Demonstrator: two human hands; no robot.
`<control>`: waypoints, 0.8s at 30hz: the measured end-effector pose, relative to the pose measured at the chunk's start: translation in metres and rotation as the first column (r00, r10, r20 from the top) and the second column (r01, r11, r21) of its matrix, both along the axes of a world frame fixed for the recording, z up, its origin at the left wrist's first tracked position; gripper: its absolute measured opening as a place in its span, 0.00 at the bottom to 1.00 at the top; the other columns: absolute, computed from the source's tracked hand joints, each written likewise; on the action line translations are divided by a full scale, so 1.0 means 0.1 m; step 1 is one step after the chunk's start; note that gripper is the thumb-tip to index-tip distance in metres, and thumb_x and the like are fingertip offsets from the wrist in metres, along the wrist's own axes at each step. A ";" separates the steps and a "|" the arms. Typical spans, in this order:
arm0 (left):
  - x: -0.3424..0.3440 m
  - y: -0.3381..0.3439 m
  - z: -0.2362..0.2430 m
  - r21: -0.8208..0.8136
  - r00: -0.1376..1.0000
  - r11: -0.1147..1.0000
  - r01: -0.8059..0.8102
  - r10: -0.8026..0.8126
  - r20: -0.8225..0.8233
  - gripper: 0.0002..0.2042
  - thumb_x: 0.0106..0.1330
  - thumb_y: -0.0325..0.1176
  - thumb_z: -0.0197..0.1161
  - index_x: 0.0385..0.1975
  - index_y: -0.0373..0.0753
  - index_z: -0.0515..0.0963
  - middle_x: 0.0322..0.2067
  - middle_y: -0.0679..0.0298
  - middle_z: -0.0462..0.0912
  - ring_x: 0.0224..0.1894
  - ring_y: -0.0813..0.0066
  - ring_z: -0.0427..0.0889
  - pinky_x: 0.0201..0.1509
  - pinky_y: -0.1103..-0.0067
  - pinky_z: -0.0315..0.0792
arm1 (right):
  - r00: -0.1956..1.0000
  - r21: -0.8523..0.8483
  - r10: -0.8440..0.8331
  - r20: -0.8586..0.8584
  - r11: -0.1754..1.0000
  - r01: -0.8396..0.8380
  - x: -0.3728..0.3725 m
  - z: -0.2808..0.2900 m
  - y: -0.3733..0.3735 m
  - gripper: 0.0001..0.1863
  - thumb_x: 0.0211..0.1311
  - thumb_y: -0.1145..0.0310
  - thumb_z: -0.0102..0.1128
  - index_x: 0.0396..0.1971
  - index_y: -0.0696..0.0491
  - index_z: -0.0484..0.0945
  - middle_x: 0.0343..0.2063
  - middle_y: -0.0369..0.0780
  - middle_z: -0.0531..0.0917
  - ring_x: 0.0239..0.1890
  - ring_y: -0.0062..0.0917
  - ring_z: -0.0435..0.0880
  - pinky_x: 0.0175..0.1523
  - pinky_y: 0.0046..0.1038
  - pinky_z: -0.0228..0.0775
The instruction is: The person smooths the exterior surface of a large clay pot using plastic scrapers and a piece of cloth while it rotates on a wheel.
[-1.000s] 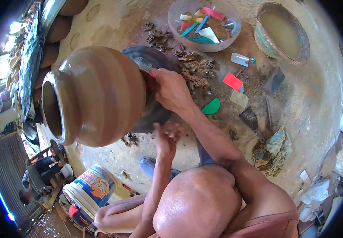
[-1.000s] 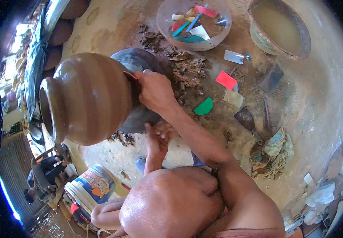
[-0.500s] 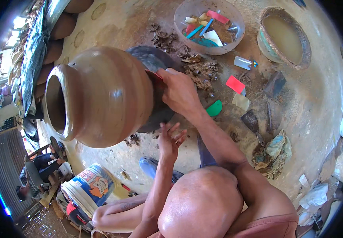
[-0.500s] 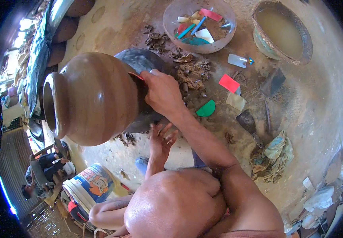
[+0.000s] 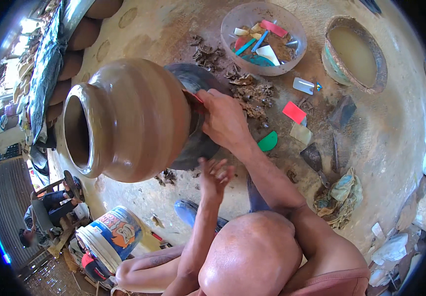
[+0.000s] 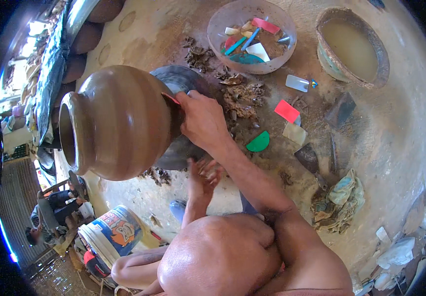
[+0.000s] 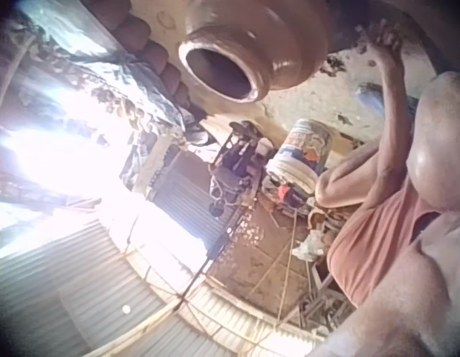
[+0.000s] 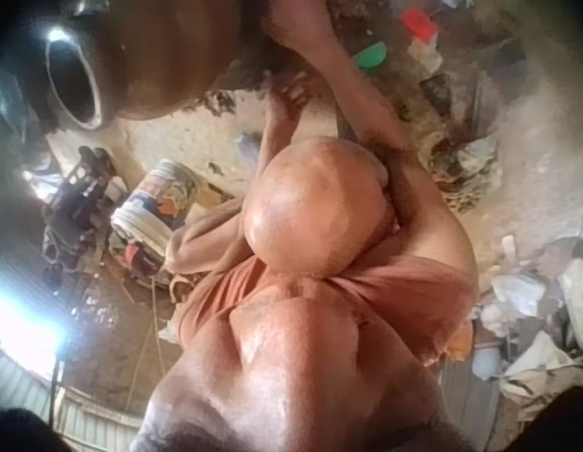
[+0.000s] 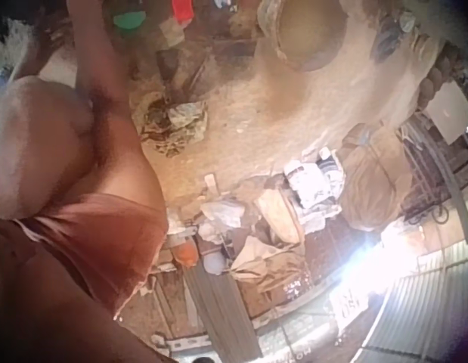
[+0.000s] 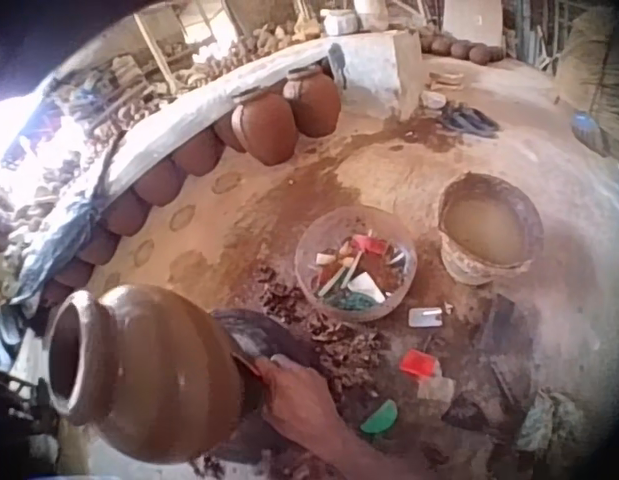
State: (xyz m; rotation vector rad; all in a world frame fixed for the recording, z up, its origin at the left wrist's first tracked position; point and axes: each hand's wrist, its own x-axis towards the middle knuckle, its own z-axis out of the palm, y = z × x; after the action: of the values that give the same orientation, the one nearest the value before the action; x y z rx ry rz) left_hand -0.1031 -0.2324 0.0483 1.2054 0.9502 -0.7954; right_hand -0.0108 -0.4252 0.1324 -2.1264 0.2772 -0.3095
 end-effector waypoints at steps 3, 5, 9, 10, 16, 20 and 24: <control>0.70 0.58 0.08 0.050 0.894 0.972 -0.229 0.190 0.405 0.35 0.75 0.65 0.48 0.66 0.40 0.69 0.59 0.51 0.79 0.55 0.54 0.83 0.50 0.61 0.82 | 0.999 0.032 0.018 0.026 0.999 -0.019 0.03 0.05 0.05 0.16 0.48 0.75 0.63 0.41 0.54 0.77 0.34 0.48 0.80 0.41 0.52 0.82 0.44 0.50 0.75; 1.19 1.50 -0.08 0.106 0.807 0.987 -0.125 0.039 0.590 0.36 0.75 0.66 0.46 0.67 0.41 0.69 0.64 0.55 0.76 0.63 0.56 0.78 0.55 0.60 0.81 | 0.995 0.074 0.048 0.088 0.996 -0.054 0.11 0.19 0.20 0.16 0.48 0.75 0.63 0.40 0.54 0.77 0.34 0.49 0.80 0.40 0.52 0.82 0.44 0.50 0.75; 0.86 0.57 -0.26 0.152 0.798 0.907 -0.392 0.253 0.547 0.36 0.77 0.64 0.44 0.70 0.40 0.66 0.65 0.55 0.76 0.64 0.57 0.78 0.62 0.62 0.77 | 0.999 0.050 0.040 0.026 0.998 -0.041 -0.02 0.04 0.09 0.15 0.49 0.75 0.63 0.39 0.54 0.77 0.34 0.49 0.80 0.41 0.52 0.82 0.45 0.50 0.75; 0.54 0.01 -0.03 0.169 0.841 0.864 -0.474 0.388 0.376 0.36 0.76 0.66 0.47 0.69 0.40 0.67 0.64 0.54 0.76 0.61 0.56 0.80 0.62 0.60 0.77 | 0.999 0.034 0.029 -0.026 0.999 -0.028 -0.11 -0.06 0.00 0.14 0.49 0.75 0.63 0.39 0.55 0.77 0.34 0.49 0.80 0.41 0.52 0.82 0.45 0.50 0.75; 0.40 0.45 0.07 -0.043 0.957 0.991 -0.126 0.133 0.259 0.36 0.72 0.65 0.54 0.68 0.42 0.64 0.43 0.57 0.82 0.35 0.61 0.87 0.29 0.71 0.80 | 1.000 0.038 0.026 0.003 0.999 -0.026 -0.11 0.14 0.01 0.14 0.50 0.80 0.56 0.39 0.55 0.76 0.32 0.48 0.78 0.41 0.51 0.80 0.43 0.50 0.71; 1.08 1.30 -0.02 0.256 0.750 0.962 -0.094 -0.101 0.654 0.29 0.75 0.52 0.54 0.67 0.37 0.70 0.58 0.51 0.79 0.51 0.58 0.85 0.50 0.63 0.84 | 0.998 0.043 0.051 0.047 0.998 -0.053 -0.09 0.24 0.08 0.14 0.49 0.79 0.58 0.39 0.54 0.76 0.33 0.47 0.78 0.41 0.50 0.81 0.43 0.49 0.72; 0.71 0.48 -0.22 0.115 0.764 0.859 -0.500 0.374 0.526 0.32 0.77 0.60 0.49 0.66 0.36 0.70 0.59 0.52 0.78 0.59 0.55 0.80 0.55 0.60 0.81 | 0.999 0.005 0.021 0.031 1.000 -0.022 -0.10 0.18 0.06 0.14 0.49 0.79 0.59 0.39 0.55 0.76 0.33 0.47 0.78 0.41 0.50 0.81 0.43 0.49 0.72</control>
State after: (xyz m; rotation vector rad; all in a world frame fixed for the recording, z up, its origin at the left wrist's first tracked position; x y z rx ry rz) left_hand -0.0318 -0.1847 0.0266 1.2459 0.8700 0.0266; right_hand -0.0208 -0.4193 0.1505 -2.1161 0.2365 -0.3289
